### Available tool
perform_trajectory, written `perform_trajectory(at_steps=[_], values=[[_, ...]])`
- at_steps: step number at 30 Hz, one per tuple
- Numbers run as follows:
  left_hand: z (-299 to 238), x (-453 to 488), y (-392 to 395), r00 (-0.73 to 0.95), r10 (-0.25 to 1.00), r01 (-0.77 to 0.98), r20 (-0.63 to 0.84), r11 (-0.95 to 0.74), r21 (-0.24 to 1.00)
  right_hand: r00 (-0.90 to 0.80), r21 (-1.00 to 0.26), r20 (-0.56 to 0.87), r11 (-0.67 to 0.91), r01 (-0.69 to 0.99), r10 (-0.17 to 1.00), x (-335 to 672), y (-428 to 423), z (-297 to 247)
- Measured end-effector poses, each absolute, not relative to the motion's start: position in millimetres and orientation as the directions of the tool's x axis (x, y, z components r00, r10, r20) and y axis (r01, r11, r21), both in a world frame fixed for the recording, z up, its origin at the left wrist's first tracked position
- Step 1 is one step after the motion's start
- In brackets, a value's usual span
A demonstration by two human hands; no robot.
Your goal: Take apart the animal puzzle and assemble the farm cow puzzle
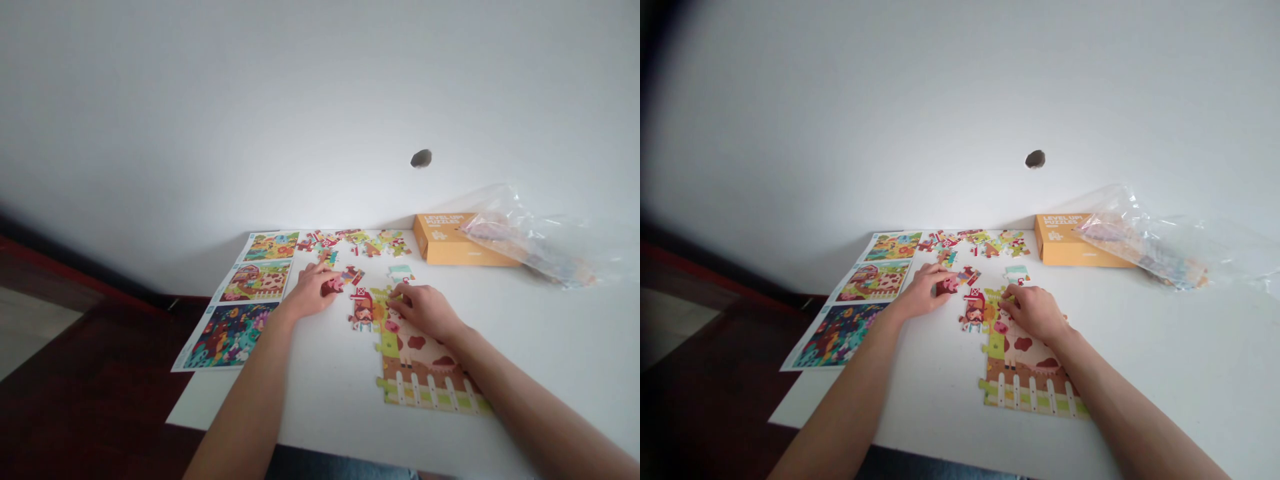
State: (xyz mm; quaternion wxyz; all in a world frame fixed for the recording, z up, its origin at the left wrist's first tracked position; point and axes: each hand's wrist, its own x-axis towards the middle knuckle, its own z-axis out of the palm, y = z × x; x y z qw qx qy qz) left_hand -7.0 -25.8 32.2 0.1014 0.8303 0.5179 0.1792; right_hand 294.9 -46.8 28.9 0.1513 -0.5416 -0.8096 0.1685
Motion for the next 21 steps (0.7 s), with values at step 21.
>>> perform_trajectory(at_steps=[21], values=[[25.9, -4.6, -20.6, 0.298, 0.915, 0.801, 0.273, -0.395, 0.45, -0.601, -0.305, 0.099, 0.599, 0.74, 0.793, 284.4, -92.9, 56.0]])
